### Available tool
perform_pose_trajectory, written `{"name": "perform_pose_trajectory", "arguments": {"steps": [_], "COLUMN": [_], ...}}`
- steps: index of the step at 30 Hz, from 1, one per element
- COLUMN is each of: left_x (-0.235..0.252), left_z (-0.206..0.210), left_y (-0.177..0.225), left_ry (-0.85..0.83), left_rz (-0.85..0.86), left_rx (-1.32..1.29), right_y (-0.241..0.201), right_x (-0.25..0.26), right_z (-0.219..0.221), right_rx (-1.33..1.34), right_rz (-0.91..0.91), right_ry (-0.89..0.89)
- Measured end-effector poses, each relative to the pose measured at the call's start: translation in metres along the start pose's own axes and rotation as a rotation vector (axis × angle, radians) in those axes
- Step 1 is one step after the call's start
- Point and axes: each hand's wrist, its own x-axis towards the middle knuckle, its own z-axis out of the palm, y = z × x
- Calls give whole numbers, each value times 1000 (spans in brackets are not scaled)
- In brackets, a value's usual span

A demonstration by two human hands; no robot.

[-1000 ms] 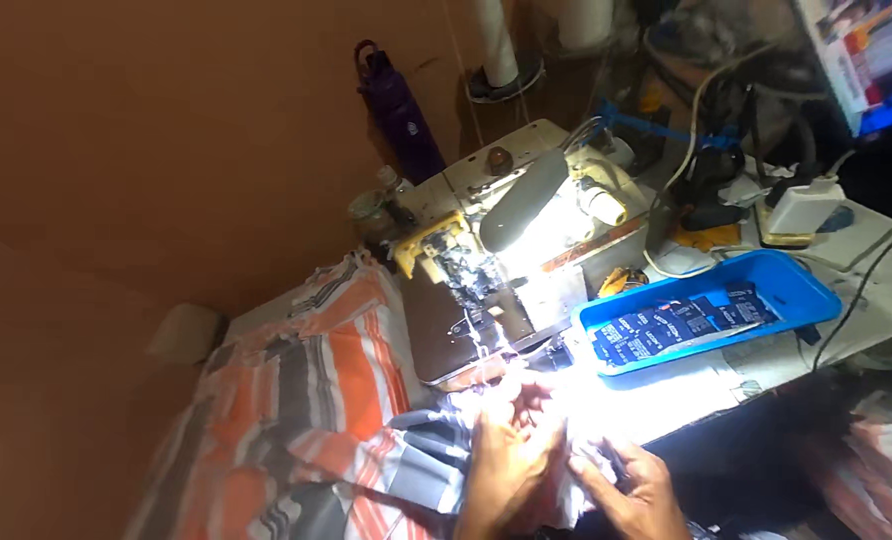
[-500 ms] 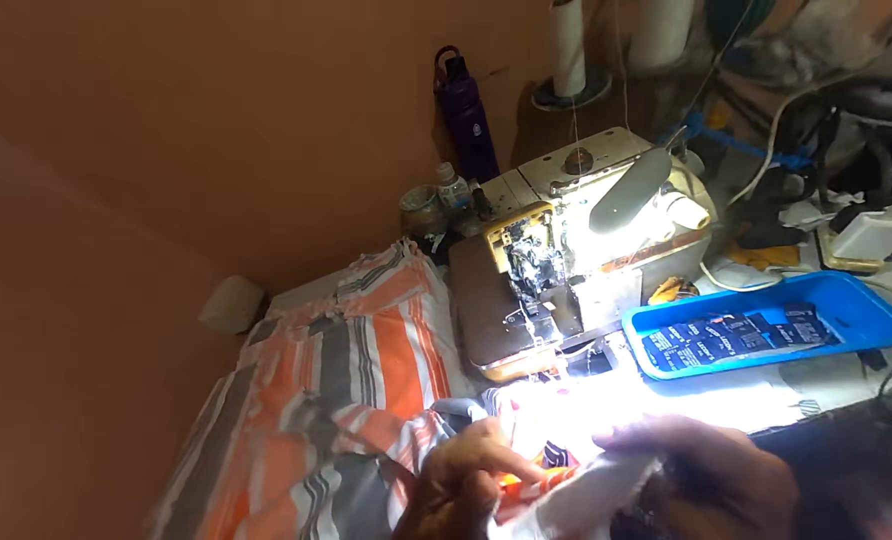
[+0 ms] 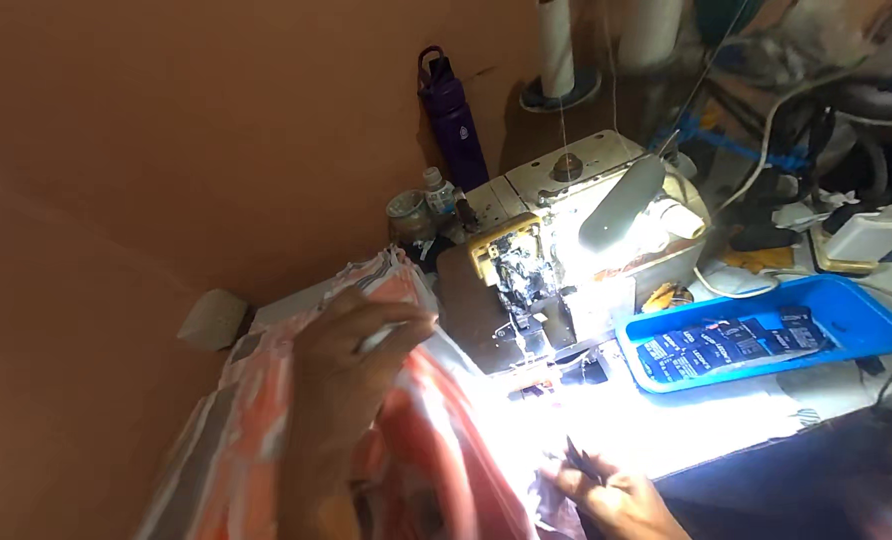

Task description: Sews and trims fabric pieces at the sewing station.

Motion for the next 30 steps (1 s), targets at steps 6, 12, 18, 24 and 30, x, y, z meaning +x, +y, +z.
{"name": "perform_pose_trajectory", "arguments": {"steps": [6, 12, 18, 24, 30], "left_x": [16, 25, 32, 50, 45], "left_z": [82, 104, 108, 112, 117], "left_y": [-49, -46, -43, -8, -12], "left_ry": [-191, -202, -345, -580, -425], "left_rz": [-238, -366, -435, -524, -444], "left_rx": [20, 139, 241, 511, 513], "right_y": [18, 20, 24, 22, 30], "right_x": [2, 1, 11, 14, 20], "right_z": [-20, -29, -34, -33, -36], "right_rx": [-41, -35, 19, 51, -249], "right_rz": [150, 96, 38, 20, -115], "right_ry": [182, 220, 214, 226, 119]}}
